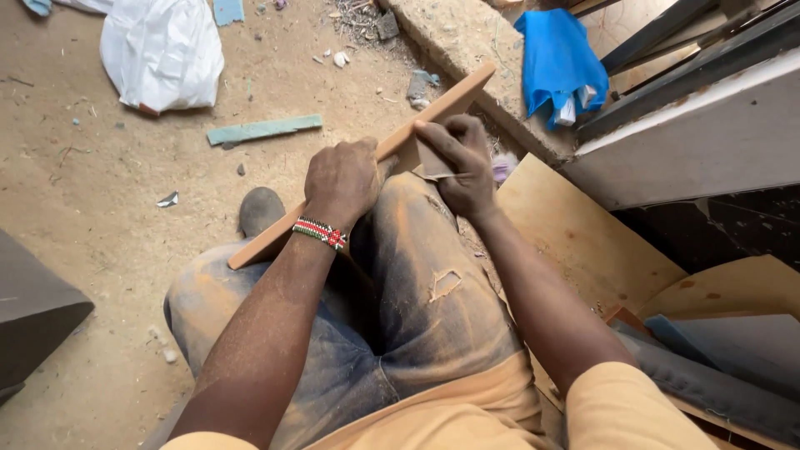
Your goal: Sanding the edges and surfaces of a small wooden board by hand using sandpaper.
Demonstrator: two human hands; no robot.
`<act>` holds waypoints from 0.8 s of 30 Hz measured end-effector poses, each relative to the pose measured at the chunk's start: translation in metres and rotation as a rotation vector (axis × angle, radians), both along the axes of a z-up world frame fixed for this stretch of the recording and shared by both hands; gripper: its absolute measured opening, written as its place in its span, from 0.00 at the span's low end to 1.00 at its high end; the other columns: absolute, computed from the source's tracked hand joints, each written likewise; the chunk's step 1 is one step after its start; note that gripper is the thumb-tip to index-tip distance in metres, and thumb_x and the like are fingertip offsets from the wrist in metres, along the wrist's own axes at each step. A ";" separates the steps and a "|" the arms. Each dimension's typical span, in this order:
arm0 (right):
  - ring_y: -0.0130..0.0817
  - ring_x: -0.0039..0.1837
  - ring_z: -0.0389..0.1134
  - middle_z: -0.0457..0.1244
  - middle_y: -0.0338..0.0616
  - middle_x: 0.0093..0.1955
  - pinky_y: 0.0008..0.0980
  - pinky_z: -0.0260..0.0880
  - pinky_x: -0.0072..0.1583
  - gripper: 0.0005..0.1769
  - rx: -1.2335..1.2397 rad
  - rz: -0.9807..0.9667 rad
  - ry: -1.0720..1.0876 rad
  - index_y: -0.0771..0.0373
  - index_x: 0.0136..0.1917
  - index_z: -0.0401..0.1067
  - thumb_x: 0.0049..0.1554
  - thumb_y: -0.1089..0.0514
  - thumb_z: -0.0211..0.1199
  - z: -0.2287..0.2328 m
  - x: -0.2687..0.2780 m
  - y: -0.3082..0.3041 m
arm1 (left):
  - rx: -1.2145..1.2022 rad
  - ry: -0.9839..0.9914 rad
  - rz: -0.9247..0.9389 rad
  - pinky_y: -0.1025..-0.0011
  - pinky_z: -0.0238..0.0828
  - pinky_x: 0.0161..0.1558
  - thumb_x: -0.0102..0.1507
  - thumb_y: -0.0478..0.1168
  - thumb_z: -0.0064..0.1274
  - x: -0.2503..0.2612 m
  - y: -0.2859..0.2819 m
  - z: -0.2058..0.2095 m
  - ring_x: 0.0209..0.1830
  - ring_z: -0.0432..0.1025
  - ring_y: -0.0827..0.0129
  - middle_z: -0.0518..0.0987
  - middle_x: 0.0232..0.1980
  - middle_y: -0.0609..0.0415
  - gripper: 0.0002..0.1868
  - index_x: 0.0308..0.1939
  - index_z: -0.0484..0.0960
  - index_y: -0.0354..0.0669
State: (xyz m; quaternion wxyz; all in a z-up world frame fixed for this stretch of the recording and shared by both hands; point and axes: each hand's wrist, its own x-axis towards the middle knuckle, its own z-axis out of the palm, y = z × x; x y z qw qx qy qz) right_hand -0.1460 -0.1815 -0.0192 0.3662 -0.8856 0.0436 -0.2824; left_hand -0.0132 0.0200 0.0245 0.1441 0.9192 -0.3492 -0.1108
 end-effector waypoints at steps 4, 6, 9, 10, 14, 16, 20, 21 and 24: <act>0.46 0.64 0.63 0.61 0.48 0.61 0.41 0.69 0.63 0.28 -0.113 -0.229 -0.111 0.59 0.72 0.88 0.68 0.72 0.58 0.005 0.022 -0.050 | -0.022 0.019 0.023 0.55 0.84 0.33 0.81 0.61 0.63 0.002 -0.006 -0.002 0.24 0.84 0.52 0.90 0.31 0.44 0.24 0.43 0.89 0.45; 0.42 0.65 0.58 0.56 0.41 0.64 0.37 0.72 0.62 0.23 -0.200 -0.395 -0.085 0.46 0.72 0.89 0.73 0.68 0.65 0.006 0.036 -0.059 | -0.049 0.008 0.022 0.56 0.84 0.31 0.80 0.59 0.65 0.007 -0.010 0.001 0.23 0.83 0.55 0.89 0.31 0.45 0.22 0.43 0.89 0.45; 0.44 0.70 0.52 0.56 0.42 0.68 0.43 0.61 0.70 0.28 -0.335 -0.167 0.072 0.30 0.77 0.86 0.75 0.62 0.66 0.012 0.023 0.000 | -0.061 -0.068 -0.033 0.56 0.79 0.30 0.80 0.59 0.64 0.006 -0.006 -0.010 0.21 0.80 0.56 0.87 0.27 0.49 0.22 0.42 0.90 0.47; 0.44 0.70 0.52 0.56 0.42 0.68 0.43 0.61 0.70 0.28 -0.331 -0.163 0.075 0.30 0.77 0.86 0.75 0.62 0.66 0.010 0.025 -0.013 | -0.056 -0.065 -0.030 0.56 0.79 0.30 0.80 0.59 0.64 0.007 -0.009 -0.012 0.21 0.80 0.56 0.87 0.27 0.49 0.22 0.42 0.90 0.47; 0.43 0.64 0.57 0.57 0.43 0.64 0.39 0.65 0.64 0.25 -0.333 -0.301 -0.057 0.44 0.70 0.92 0.74 0.68 0.63 0.006 0.038 -0.063 | -0.031 -0.017 0.003 0.55 0.83 0.33 0.80 0.61 0.64 0.002 -0.007 -0.007 0.24 0.83 0.54 0.88 0.30 0.45 0.26 0.42 0.89 0.44; 0.43 0.64 0.55 0.56 0.43 0.63 0.38 0.68 0.63 0.21 -0.270 -0.425 -0.068 0.45 0.70 0.91 0.77 0.63 0.61 0.011 0.049 -0.077 | -0.051 -0.018 0.007 0.54 0.86 0.35 0.80 0.60 0.65 0.004 -0.009 0.000 0.26 0.85 0.53 0.90 0.32 0.44 0.24 0.43 0.90 0.44; 0.45 0.68 0.56 0.54 0.44 0.65 0.43 0.71 0.68 0.32 -0.103 -0.481 0.068 0.40 0.77 0.85 0.70 0.70 0.62 0.012 0.042 -0.025 | -0.040 0.003 0.013 0.55 0.85 0.34 0.79 0.60 0.66 0.004 -0.010 -0.002 0.25 0.85 0.53 0.90 0.31 0.43 0.23 0.42 0.91 0.45; 0.47 0.71 0.57 0.55 0.46 0.67 0.46 0.76 0.72 0.37 -0.062 -0.433 0.142 0.36 0.80 0.83 0.67 0.71 0.66 0.010 0.037 -0.004 | -0.043 -0.014 0.015 0.55 0.85 0.32 0.79 0.60 0.66 0.005 -0.009 -0.004 0.25 0.85 0.52 0.90 0.30 0.42 0.24 0.43 0.91 0.44; 0.56 0.69 0.70 0.61 0.38 0.69 0.49 0.66 0.75 0.42 -0.141 -0.358 0.096 0.20 0.76 0.86 0.58 0.64 0.71 -0.019 0.028 -0.017 | -0.052 0.126 0.000 0.38 0.88 0.45 0.77 0.60 0.61 0.006 -0.003 -0.009 0.50 0.90 0.29 0.92 0.42 0.31 0.24 0.52 0.93 0.41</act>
